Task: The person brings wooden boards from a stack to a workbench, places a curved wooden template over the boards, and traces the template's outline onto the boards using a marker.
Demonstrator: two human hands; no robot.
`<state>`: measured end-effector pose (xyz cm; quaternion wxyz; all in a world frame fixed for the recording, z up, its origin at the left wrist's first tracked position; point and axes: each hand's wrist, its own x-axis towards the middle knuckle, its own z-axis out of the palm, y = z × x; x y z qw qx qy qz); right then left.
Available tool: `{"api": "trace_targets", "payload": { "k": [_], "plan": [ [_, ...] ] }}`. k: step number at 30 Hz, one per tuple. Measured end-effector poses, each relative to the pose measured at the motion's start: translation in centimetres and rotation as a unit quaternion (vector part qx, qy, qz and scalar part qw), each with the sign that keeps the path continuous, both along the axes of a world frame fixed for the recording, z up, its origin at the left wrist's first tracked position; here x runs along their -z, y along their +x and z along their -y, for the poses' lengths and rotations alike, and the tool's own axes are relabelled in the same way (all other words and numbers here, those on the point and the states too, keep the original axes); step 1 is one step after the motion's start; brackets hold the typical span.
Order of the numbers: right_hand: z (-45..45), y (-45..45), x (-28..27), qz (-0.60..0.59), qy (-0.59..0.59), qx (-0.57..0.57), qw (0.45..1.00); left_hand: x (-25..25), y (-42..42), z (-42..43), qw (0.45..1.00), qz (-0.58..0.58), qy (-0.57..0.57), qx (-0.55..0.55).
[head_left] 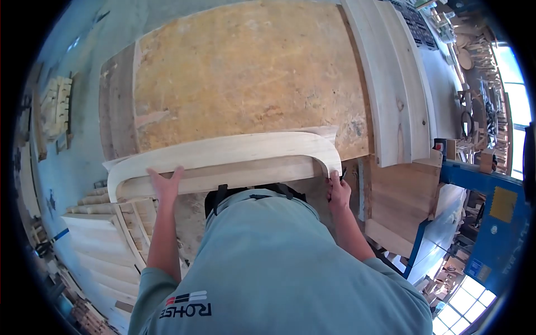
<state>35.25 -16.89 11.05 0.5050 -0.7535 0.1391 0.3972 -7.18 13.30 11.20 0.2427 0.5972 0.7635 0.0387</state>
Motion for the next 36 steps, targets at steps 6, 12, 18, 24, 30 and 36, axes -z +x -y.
{"api": "trace_targets", "payload": {
  "k": [6,12,18,24,30,36],
  "plan": [
    [0.1,-0.2,0.0,-0.012,0.023,0.008,1.000,-0.7,0.3,-0.2,1.000,-0.005,-0.021,-0.006],
    [0.2,-0.1,0.4,-0.018,0.024,0.018,0.999,-1.3,0.9,-0.2,0.999,-0.005,-0.039,-0.024],
    [0.1,-0.4,0.1,-0.009,0.011,0.022,1.000,-0.2,0.0,-0.3,0.999,0.012,-0.036,-0.024],
    [0.3,-0.3,0.4,-0.008,0.034,0.026,0.999,1.4,-1.2,-0.4,1.000,0.012,-0.023,-0.010],
    [0.1,-0.4,0.0,-0.014,0.045,0.027,0.999,0.7,-0.7,-0.4,1.000,0.002,-0.019,-0.008],
    [-0.1,-0.5,-0.3,-0.022,0.047,0.032,0.998,0.6,-0.6,-0.5,1.000,-0.013,-0.020,-0.001]
  ]
}}
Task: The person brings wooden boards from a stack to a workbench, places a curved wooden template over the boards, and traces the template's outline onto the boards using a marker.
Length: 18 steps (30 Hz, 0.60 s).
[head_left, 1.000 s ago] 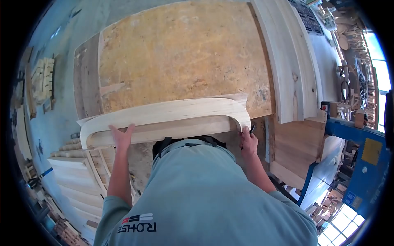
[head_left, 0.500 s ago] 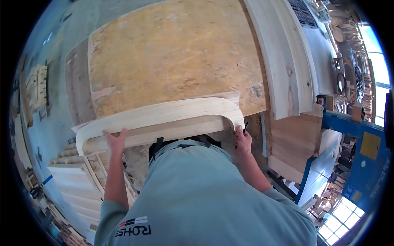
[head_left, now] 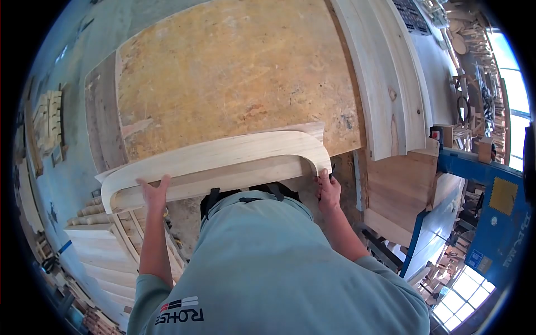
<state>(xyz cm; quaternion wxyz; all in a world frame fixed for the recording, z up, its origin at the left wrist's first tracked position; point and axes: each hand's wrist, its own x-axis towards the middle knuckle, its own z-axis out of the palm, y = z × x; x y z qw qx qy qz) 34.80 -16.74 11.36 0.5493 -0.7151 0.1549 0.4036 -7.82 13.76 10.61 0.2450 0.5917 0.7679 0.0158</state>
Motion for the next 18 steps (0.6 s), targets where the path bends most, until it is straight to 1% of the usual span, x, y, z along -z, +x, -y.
{"api": "trace_targets", "payload": {
  "k": [4,7,13,15,16,18],
  "plan": [
    [0.3,0.1,0.4,-0.009,0.000,-0.002,1.000,-0.2,0.1,0.0,1.000,-0.013,-0.005,0.003],
    [0.2,0.0,0.5,-0.007,-0.009,0.008,1.000,0.8,-0.7,-0.1,1.000,-0.013,0.006,0.009],
    [0.6,-0.5,1.5,-0.027,0.018,0.027,0.999,1.6,-1.4,-0.2,1.000,-0.010,0.017,0.011],
    [0.9,-0.7,1.9,-0.016,0.028,0.026,0.999,1.7,-1.7,-0.2,1.000,0.019,-0.007,0.007],
    [1.0,-0.7,2.1,-0.014,0.029,0.027,0.999,1.8,-1.8,-0.1,1.000,0.021,-0.007,0.008],
    [1.2,-0.7,2.2,-0.016,0.017,0.031,0.999,1.5,-1.6,0.0,0.998,0.060,-0.009,-0.012]
  ]
}}
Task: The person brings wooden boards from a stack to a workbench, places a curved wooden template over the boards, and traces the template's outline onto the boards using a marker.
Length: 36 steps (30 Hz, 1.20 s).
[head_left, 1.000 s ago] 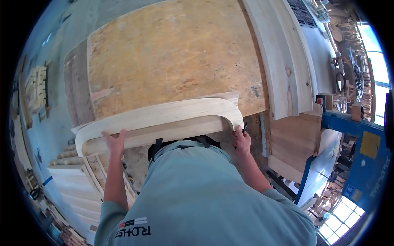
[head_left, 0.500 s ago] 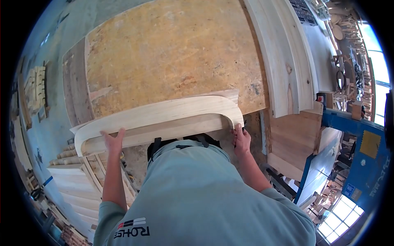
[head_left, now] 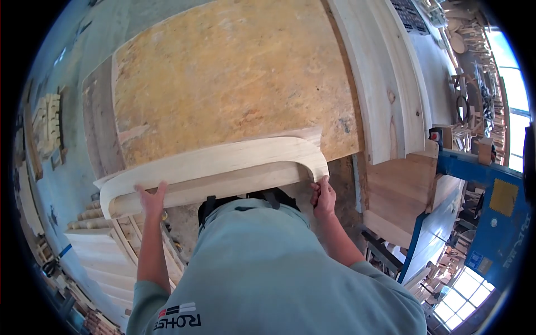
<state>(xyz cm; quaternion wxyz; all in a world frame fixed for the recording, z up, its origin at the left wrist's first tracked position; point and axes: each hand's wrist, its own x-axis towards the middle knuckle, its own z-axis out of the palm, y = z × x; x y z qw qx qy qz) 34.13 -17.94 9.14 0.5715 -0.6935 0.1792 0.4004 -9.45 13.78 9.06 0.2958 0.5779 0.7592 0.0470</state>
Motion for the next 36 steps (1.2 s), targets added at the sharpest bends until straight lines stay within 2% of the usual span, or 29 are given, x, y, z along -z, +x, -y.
{"api": "trace_targets", "payload": {
  "k": [6,10,12,18,36],
  "plan": [
    [0.1,0.3,-0.4,-0.041,0.018,-0.025,0.999,-3.0,2.3,0.1,0.994,0.091,-0.036,-0.044],
    [0.5,0.8,0.3,-0.056,0.019,-0.013,0.998,-2.6,1.8,-0.2,0.996,0.070,-0.050,-0.036],
    [0.9,1.2,0.7,-0.089,0.068,-0.014,0.994,-2.8,1.8,-0.2,0.993,0.093,-0.058,-0.045],
    [1.6,2.2,1.1,-0.137,0.127,-0.048,0.981,-3.4,1.7,-0.5,0.997,0.011,-0.074,-0.023],
    [2.3,2.1,1.9,-0.171,0.188,-0.004,0.967,-2.3,0.0,-0.6,0.996,-0.015,-0.088,-0.024]
  ]
}}
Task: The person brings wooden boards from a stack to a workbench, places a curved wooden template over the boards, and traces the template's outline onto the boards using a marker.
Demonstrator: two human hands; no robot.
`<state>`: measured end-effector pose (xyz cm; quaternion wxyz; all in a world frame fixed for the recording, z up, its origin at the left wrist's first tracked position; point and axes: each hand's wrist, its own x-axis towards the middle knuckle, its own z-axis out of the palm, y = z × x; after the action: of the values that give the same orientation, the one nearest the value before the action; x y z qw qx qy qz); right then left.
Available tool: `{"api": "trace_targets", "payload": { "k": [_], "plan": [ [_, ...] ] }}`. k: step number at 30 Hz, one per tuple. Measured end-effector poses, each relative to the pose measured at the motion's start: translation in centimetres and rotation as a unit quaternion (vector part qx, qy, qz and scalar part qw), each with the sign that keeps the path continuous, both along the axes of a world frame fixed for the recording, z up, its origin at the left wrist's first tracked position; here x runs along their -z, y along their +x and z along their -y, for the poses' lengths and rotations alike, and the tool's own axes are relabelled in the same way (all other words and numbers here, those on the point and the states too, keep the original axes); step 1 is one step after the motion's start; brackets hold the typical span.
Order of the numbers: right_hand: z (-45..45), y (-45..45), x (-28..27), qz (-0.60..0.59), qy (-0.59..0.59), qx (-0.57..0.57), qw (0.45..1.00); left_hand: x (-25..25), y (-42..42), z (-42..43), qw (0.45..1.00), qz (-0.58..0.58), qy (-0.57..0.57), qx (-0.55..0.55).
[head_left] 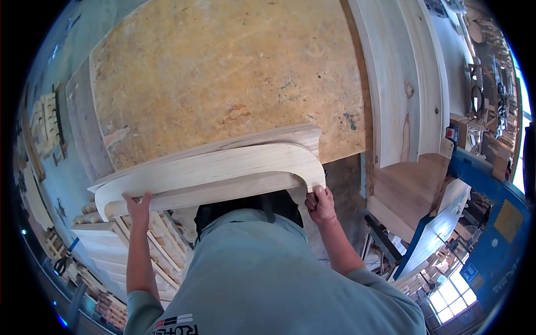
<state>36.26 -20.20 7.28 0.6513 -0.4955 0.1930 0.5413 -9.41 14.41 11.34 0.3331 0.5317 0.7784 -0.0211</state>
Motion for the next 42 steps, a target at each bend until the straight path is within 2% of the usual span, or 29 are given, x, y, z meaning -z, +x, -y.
{"api": "trace_targets", "payload": {
  "k": [10,13,16,17,19,22,24,26,27,29,30,32,33,35,39,41,42],
  "plan": [
    [0.0,0.2,0.1,0.018,0.003,-0.012,1.000,-0.3,0.2,0.0,1.000,-0.013,-0.006,0.020],
    [0.0,0.1,0.4,0.071,-0.035,-0.032,0.996,0.8,-0.7,0.2,0.999,0.033,0.023,-0.012],
    [-0.1,-0.1,0.8,0.071,-0.064,-0.021,0.995,2.2,-2.0,0.1,0.994,0.048,0.085,0.046],
    [-0.7,0.0,0.0,0.075,-0.056,-0.029,0.995,2.1,-1.8,0.2,0.991,-0.064,0.098,0.059],
    [-0.7,-0.1,0.1,0.077,-0.040,-0.027,0.996,-2.2,3.1,0.2,0.986,-0.144,0.059,0.057],
    [-0.8,-0.1,-0.1,0.078,-0.041,-0.021,0.996,-2.8,3.9,0.8,0.978,-0.172,0.088,0.083],
    [-1.1,-0.3,-0.1,0.081,-0.041,-0.012,0.996,-2.8,4.1,1.3,0.981,-0.156,0.100,0.063],
    [-1.3,-0.4,0.0,0.090,-0.061,-0.001,0.994,-2.6,3.9,1.5,0.958,-0.168,0.184,0.141],
    [-1.4,-0.6,0.0,0.090,-0.070,0.008,0.993,-2.6,3.8,1.3,0.958,-0.163,0.190,0.138],
    [-1.8,-0.9,-0.2,0.103,-0.073,0.012,0.992,-3.0,3.7,0.7,0.946,-0.097,0.218,0.219],
    [-2.0,-1.0,-0.3,0.108,-0.084,0.018,0.990,-3.4,3.5,0.4,0.946,-0.094,0.223,0.214],
    [-2.0,-1.0,-0.2,0.109,-0.076,0.009,0.991,-4.1,3.3,-0.5,0.905,-0.026,0.244,0.348],
    [-1.7,-1.2,-0.2,0.106,-0.073,0.003,0.992,-4.3,3.3,-0.9,0.905,-0.019,0.245,0.347],
    [-1.8,-1.3,-0.3,0.117,-0.097,0.012,0.988,-4.2,3.5,-2.1,0.860,-0.035,0.256,0.441],
    [-1.2,-0.6,2.0,0.089,-0.167,0.043,0.981,-2.5,3.7,-4.3,0.852,-0.025,0.193,0.487],
    [-2.7,-1.7,-0.7,0.145,-0.160,0.043,0.975,-2.2,3.5,-4.8,0.855,-0.020,0.186,0.483],
    [-1.6,-1.1,0.7,0.140,-0.130,0.016,0.981,-2.3,3.5,-5.0,0.851,-0.012,0.195,0.487]
  ]
}}
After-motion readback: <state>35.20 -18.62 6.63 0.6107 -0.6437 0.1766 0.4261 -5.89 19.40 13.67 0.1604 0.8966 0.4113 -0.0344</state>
